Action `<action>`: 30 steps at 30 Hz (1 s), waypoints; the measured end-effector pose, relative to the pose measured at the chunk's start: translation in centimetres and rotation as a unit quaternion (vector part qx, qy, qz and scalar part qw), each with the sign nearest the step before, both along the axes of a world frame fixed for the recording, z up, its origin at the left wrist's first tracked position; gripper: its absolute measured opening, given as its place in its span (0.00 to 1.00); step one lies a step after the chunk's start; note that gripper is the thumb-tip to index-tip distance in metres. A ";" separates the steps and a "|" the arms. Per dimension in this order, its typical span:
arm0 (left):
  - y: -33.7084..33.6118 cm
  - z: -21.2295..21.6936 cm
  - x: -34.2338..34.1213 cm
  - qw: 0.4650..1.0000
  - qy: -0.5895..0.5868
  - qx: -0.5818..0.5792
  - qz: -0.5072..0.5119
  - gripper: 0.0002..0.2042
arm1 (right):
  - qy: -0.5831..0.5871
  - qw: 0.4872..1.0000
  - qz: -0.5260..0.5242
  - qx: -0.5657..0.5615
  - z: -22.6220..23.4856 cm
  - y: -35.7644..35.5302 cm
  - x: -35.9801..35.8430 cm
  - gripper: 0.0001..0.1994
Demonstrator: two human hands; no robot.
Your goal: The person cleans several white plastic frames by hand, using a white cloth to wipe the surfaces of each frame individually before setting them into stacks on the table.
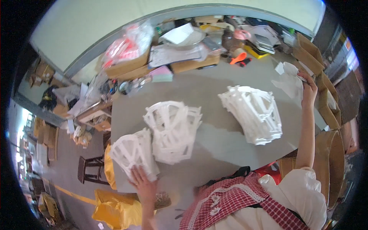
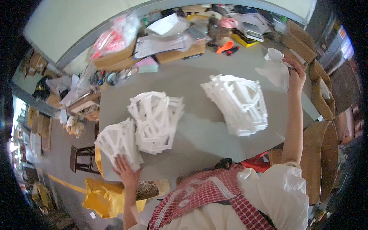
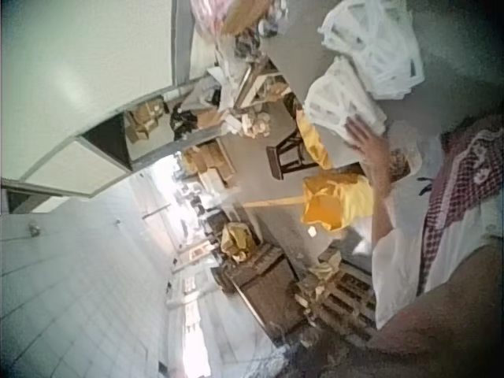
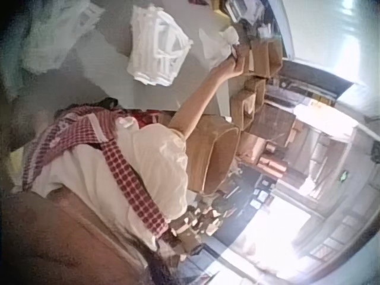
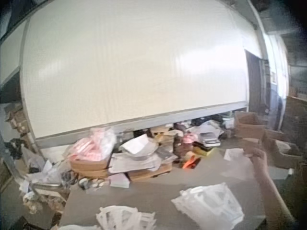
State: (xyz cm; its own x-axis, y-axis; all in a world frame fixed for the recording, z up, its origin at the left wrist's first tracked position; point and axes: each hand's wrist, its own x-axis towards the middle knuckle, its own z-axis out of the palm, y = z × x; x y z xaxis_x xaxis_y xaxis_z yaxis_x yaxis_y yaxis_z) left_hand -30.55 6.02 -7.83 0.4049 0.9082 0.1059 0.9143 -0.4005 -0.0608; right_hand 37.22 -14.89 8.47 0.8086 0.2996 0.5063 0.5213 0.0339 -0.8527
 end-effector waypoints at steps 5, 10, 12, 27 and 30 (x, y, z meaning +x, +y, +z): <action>4.2 2.5 2.7 0.962 0.175 -0.022 0.209 0.58 | -0.010 0.999 -0.043 0.029 -2.8 -8.3 5.5 0.21; 4.0 3.1 9.9 0.983 0.117 0.084 0.116 0.41 | -0.054 0.993 -0.099 -0.017 -7.1 -14.7 10.4 0.20; 3.0 3.5 14.8 0.997 0.038 0.064 0.017 0.29 | 0.038 0.996 -0.078 -0.003 -8.9 -16.5 12.5 0.20; 1.8 -0.6 20.5 0.965 -0.172 -0.064 0.186 0.66 | -0.118 0.935 0.328 -0.069 0.8 8.5 -7.2 0.21; 1.6 -1.5 21.4 0.967 -0.177 -0.051 0.178 0.67 | -0.253 0.890 0.356 -0.130 0.0 15.8 -14.4 0.19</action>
